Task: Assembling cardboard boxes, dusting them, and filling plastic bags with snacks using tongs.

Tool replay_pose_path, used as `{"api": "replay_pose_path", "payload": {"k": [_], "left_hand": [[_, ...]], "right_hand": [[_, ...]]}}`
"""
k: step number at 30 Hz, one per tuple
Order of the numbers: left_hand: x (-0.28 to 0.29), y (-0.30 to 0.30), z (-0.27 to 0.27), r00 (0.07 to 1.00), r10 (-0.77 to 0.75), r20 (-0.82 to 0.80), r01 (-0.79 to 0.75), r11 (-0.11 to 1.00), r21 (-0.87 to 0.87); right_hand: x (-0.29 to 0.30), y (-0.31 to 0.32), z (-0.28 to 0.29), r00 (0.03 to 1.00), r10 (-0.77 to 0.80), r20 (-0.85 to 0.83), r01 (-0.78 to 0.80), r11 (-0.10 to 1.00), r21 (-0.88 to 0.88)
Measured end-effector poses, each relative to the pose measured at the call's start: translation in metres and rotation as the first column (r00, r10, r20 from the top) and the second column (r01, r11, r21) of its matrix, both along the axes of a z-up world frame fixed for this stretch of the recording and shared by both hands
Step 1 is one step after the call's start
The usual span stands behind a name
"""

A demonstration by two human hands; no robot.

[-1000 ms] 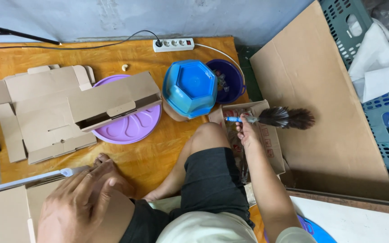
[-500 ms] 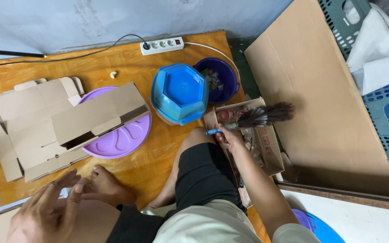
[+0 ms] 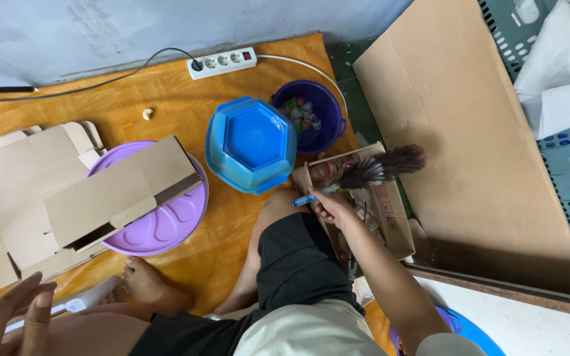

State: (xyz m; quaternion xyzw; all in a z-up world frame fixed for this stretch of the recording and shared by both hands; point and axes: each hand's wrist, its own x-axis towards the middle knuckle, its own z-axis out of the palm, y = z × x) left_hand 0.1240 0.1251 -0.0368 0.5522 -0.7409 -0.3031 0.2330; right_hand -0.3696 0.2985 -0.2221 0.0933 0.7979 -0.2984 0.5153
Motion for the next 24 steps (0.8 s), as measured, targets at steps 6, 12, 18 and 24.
{"api": "replay_pose_path", "payload": {"k": [6, 12, 18, 24], "left_hand": [[-0.015, -0.034, 0.004, 0.960, -0.195, 0.201, 0.218, 0.971, -0.100], [-0.038, -0.045, 0.018, 0.825, -0.160, 0.543, 0.057, 0.978, 0.202], [0.005, -0.014, -0.021, 0.829, -0.029, 0.558, 0.193, 0.952, -0.239], [-0.031, 0.002, 0.069, 0.873, -0.304, 0.380, 0.413, 0.876, -0.250]], "right_hand": [[-0.002, -0.001, 0.002, 0.996, 0.088, 0.020, -0.090, 0.993, 0.072], [0.003, 0.006, 0.012, 0.999, 0.043, -0.002, -0.043, 0.997, 0.061], [0.006, 0.036, -0.018, 0.999, -0.037, 0.018, 0.040, 0.977, -0.209], [0.033, 0.092, -0.030, 0.950, -0.114, -0.292, -0.006, 0.925, -0.379]]}}
